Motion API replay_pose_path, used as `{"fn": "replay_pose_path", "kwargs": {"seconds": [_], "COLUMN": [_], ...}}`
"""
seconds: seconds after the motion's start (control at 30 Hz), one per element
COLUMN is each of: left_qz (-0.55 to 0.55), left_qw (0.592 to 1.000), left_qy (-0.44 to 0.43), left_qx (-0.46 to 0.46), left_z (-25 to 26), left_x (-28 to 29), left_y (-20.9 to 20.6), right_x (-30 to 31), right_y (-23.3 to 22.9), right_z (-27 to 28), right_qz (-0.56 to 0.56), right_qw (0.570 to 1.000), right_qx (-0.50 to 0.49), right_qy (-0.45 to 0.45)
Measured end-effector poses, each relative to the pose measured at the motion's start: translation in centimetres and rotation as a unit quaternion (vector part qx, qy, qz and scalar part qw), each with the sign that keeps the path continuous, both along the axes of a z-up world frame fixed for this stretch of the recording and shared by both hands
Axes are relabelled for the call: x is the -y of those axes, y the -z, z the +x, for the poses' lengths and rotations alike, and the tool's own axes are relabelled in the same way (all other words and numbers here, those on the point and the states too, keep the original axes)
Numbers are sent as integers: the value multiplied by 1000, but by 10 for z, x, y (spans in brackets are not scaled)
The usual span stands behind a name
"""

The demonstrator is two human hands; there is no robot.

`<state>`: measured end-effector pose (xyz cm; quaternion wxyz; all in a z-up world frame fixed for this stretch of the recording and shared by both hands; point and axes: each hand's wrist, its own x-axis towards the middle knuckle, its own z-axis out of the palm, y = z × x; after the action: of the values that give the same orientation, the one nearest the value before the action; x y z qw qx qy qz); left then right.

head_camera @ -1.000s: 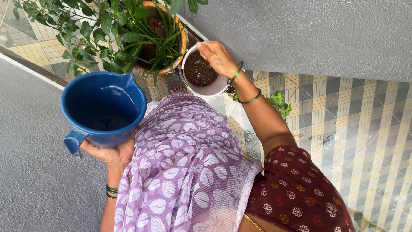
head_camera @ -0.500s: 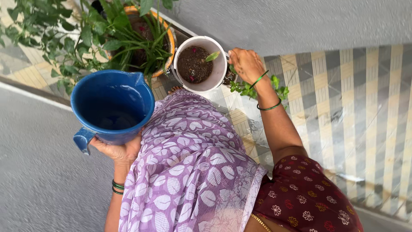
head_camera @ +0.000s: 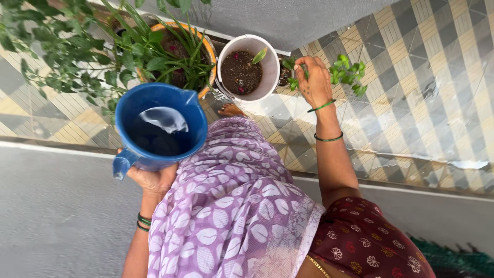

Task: The person pours water from a blue mug into the soil of several potted plants on a balcony.

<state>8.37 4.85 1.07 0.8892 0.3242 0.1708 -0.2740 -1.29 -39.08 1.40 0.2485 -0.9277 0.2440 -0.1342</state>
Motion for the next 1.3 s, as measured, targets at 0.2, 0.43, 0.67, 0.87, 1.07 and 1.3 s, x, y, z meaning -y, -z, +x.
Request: {"fn": "replay_pose_path", "kwargs": {"seconds": [0.2, 0.43, 0.67, 0.87, 1.07, 1.3], "left_qz": [-38, -41, -13, 15, 7, -73], "left_qw": [996, 993, 988, 987, 989, 995], "left_qy": [71, 111, 110, 85, 59, 51], "left_qx": [35, 9, 108, 139, 138, 40], "left_z": [10, 5, -1, -15, -28, -36], "left_x": [-3, 13, 53, 82, 101, 105], "left_y": [-19, -11, -42, -54, -42, -17], "right_x": [-70, -138, -134, -113, -85, -61], "right_y": [25, 42, 44, 17, 46, 1], "right_z": [-3, 27, 55, 64, 67, 82], "right_qz": [378, 786, 820, 870, 896, 904], "right_qw": [913, 602, 557, 471, 432, 416], "right_qx": [106, 121, 86, 57, 108, 52], "right_qy": [107, 68, 96, 130, 9, -85]}}
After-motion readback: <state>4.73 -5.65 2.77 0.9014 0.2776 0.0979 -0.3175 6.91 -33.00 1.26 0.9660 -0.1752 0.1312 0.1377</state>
